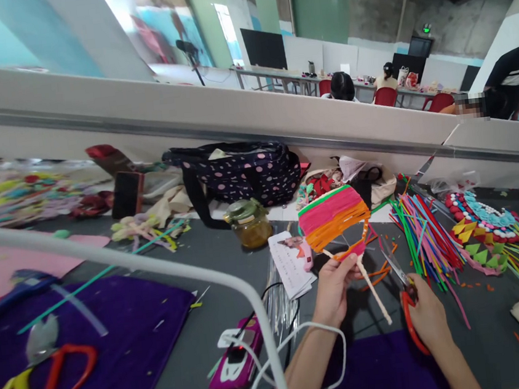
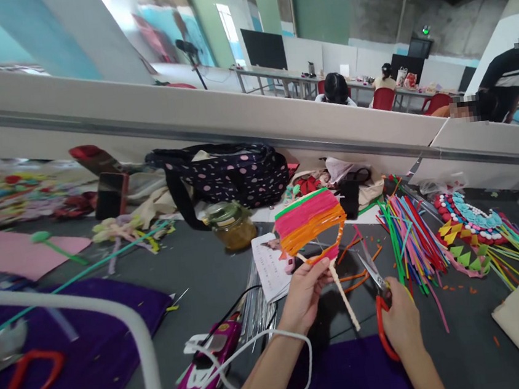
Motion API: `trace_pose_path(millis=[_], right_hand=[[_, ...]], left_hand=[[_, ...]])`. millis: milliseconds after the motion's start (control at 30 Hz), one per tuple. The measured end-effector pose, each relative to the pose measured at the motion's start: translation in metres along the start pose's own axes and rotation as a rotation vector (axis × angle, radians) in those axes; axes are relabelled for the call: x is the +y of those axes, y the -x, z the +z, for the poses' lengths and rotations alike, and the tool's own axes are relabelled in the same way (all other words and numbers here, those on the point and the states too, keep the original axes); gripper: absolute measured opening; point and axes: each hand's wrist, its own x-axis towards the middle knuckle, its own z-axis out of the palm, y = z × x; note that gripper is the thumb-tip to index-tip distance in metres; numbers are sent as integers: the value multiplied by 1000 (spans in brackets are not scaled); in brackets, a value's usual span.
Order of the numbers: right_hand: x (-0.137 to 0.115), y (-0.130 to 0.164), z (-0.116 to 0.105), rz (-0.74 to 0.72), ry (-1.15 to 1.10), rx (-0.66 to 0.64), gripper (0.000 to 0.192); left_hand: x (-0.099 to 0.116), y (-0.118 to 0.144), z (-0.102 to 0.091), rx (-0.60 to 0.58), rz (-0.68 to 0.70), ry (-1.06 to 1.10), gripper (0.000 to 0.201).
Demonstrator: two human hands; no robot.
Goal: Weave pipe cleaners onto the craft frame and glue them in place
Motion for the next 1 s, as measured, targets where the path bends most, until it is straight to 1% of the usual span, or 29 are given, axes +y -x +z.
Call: trace_pose_path(millis=[100, 200, 267, 367, 467, 633, 833, 1000], right_hand=[[11, 15, -5, 26, 20, -14, 15], [11, 27, -6, 6, -59, -1, 20], [6, 32, -4, -70, -89, 45, 23], [-4, 32, -1, -240, -65, 128, 25], [-15, 28, 0, -342, -4, 117, 28], [-26, 24, -3, -346, 57, 92, 28], [-22, 26, -2, -396, 87, 120, 30], [-22, 25, -4, -403, 117, 137, 30]], left_hand=[[0, -6, -5, 1, 18, -21, 23], [-2, -7, -6, -38, -19, 29, 24], [-4, -4, -5, -64, -69, 85, 24], [-8, 1, -3, -94, -150, 160, 26], [-10, 6, -3, -128, -198, 215, 26], [-8, 9, -3, -162, -195, 242, 24], [-10, 10, -1, -179, -178, 235, 23], [-13, 12, 0, -179, -168, 227, 22]])
